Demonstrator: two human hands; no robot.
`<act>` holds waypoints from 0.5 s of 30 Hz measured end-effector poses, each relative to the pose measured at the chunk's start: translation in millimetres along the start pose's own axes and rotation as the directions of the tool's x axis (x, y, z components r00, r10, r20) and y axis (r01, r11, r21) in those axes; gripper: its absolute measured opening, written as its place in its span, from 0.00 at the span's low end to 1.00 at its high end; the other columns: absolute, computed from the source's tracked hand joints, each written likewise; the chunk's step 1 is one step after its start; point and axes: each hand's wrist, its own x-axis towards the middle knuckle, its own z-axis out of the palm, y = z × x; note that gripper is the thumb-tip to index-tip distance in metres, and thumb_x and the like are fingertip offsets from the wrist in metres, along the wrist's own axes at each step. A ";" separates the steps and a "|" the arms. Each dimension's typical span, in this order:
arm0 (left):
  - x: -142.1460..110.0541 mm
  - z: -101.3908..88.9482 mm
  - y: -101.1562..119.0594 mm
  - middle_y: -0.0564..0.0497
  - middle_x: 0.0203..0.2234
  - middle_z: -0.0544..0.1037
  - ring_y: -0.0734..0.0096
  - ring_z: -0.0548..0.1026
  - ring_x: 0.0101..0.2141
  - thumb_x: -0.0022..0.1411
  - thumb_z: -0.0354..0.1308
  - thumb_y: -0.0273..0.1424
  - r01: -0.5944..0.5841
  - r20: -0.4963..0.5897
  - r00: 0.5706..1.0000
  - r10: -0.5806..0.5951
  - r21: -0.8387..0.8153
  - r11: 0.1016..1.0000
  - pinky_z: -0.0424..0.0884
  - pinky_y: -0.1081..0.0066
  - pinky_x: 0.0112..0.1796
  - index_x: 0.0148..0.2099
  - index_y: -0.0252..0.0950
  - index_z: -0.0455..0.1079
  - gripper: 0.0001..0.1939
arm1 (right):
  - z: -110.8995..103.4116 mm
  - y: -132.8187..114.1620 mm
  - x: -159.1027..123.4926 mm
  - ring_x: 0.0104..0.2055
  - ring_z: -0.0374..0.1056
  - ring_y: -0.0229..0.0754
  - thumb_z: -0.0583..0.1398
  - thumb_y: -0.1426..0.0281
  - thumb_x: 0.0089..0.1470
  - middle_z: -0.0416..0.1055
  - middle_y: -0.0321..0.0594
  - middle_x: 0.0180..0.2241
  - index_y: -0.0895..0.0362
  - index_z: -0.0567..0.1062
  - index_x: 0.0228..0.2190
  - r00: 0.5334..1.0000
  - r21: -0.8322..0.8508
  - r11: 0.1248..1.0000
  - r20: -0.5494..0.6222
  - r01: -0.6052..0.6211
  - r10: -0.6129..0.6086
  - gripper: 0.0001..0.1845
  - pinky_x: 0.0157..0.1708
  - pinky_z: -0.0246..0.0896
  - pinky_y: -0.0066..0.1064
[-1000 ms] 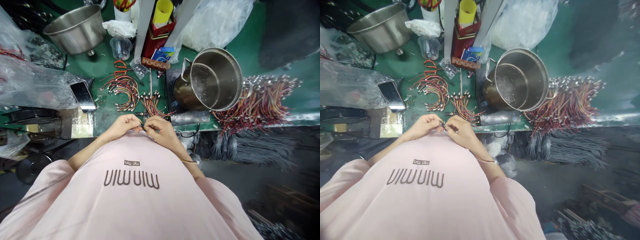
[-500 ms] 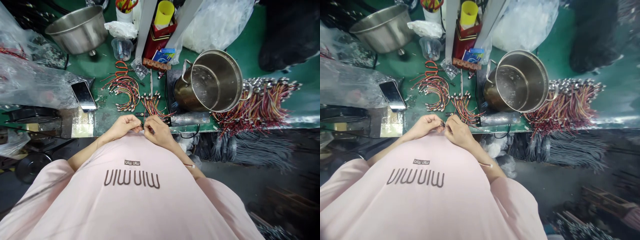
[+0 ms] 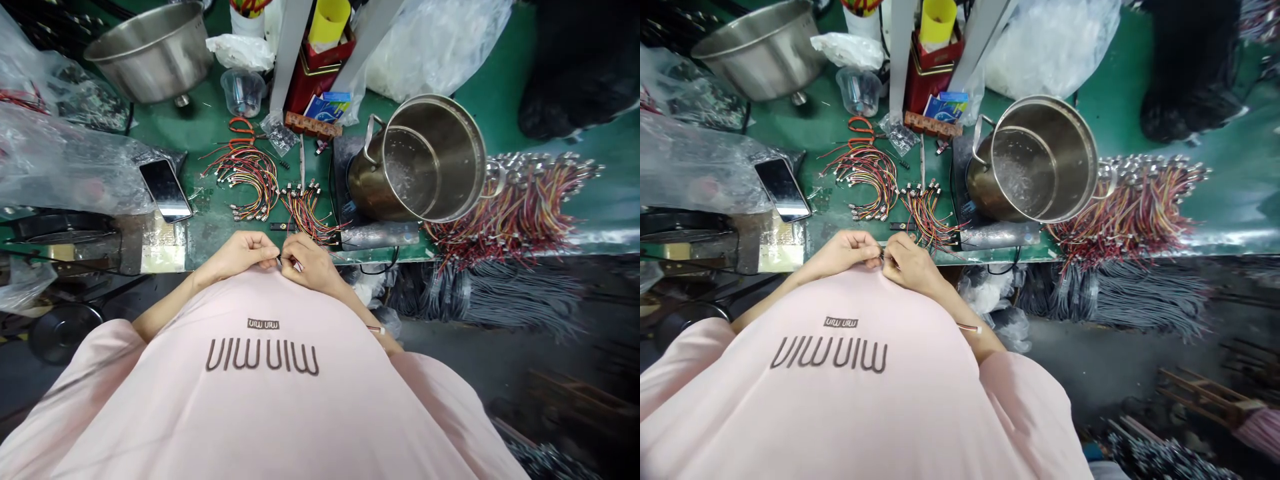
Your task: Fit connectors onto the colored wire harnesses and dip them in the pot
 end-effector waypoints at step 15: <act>3.5 -3.3 -12.2 0.52 0.20 0.77 0.78 0.74 0.23 0.45 0.70 0.43 -0.021 -0.138 0.990 -0.024 -0.322 0.947 0.69 0.77 0.29 0.29 0.31 0.69 0.21 | -22.5 -1.4 4.0 0.29 0.67 0.34 0.59 0.75 0.50 0.70 0.35 0.30 0.57 0.70 0.33 0.889 0.441 0.779 0.321 -0.446 0.328 0.05 0.30 0.64 0.26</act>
